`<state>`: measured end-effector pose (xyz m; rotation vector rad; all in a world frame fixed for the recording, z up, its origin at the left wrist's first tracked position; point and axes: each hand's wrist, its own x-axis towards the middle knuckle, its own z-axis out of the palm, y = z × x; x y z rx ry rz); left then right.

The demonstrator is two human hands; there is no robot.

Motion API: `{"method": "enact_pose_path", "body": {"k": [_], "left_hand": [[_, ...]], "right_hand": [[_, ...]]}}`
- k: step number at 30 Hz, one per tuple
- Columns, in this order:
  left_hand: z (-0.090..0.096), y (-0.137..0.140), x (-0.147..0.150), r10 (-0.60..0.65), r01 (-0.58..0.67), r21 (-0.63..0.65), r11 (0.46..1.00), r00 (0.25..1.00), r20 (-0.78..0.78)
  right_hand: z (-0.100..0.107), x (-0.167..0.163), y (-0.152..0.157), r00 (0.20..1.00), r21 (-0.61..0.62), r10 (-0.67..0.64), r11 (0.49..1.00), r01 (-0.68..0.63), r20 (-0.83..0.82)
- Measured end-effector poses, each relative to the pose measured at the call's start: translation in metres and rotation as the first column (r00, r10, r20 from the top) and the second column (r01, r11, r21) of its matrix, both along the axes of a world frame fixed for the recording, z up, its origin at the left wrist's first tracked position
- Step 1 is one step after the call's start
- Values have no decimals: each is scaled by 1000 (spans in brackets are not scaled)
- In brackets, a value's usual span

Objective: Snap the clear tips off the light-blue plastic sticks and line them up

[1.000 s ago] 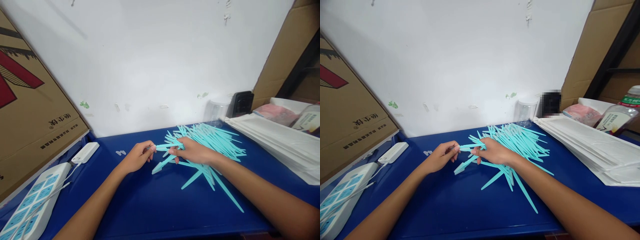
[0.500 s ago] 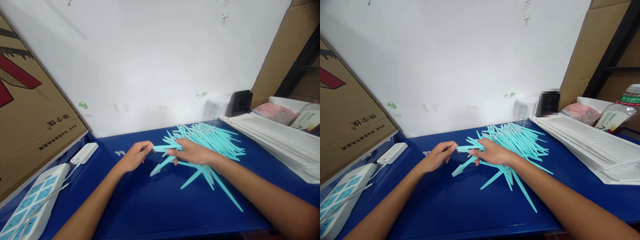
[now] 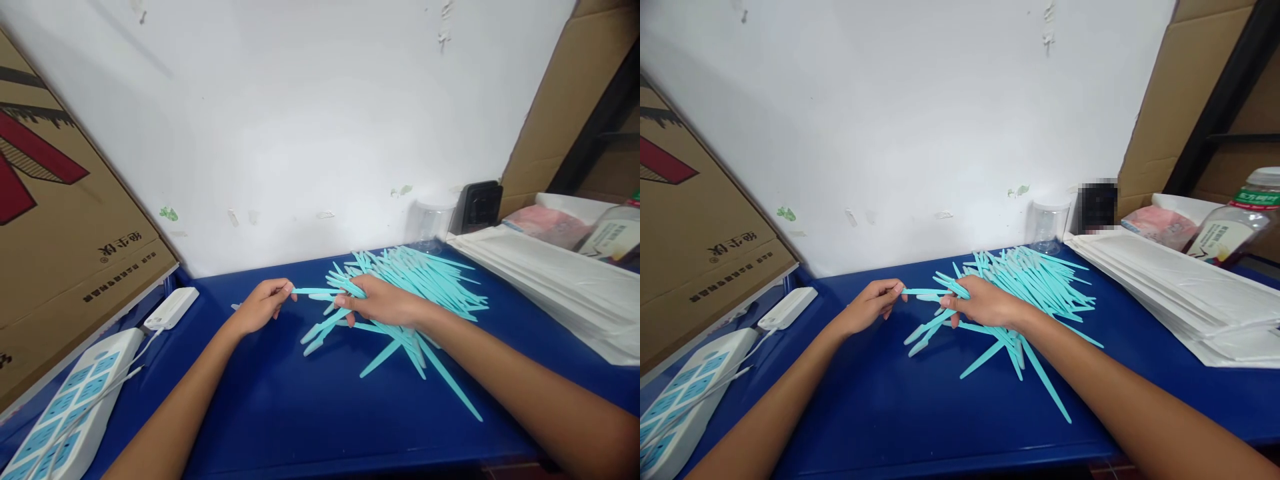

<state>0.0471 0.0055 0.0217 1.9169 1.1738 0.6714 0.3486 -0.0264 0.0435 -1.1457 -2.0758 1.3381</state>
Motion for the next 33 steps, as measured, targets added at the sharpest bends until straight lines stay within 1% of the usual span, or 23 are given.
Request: {"method": "enact_pose_path", "body": {"k": [4, 7, 10, 13, 18, 21, 25, 29, 31, 33], "left_hand": [[-2, 3, -5, 68, -66, 49, 997, 997, -42], [-3, 2, -4, 87, -81, 89, 993, 995, -55], [-3, 0, -1, 57, -59, 82, 995, 998, 23], [-4, 1, 1, 53, -58, 52, 997, 994, 91], [-6, 1, 6, 47, -38, -58, 998, 986, 161], [-7, -4, 16, 44, -7, -178, 984, 978, 204], [-4, -16, 29, -7, 81, -331, 940, 976, 217], [-1, -26, 37, -61, 176, -451, 875, 964, 260], [0, -29, 38, -58, 183, -488, 853, 964, 261], [0, -29, 38, -32, 172, -509, 844, 962, 272]], "right_hand": [[-4, 2, 5, 998, -12, -62, 998, 62, -18], [-6, 3, 7, 992, -12, -122, 993, 121, -40], [-7, 3, 7, 984, -40, -175, 984, 173, -39], [-7, 1, 7, 983, -49, -178, 983, 176, -39], [-7, -1, 6, 981, -12, -176, 984, 176, -81], [-7, -1, 6, 987, -2, -144, 990, 144, -77], [-7, -3, 3, 994, 92, -57, 994, 66, -93], [-8, -7, 1, 992, 174, -41, 983, 61, -117], [-9, -9, 1, 992, 184, -27, 982, 50, -122], [-12, -12, 2, 992, 189, -12, 981, 35, -122]]}}
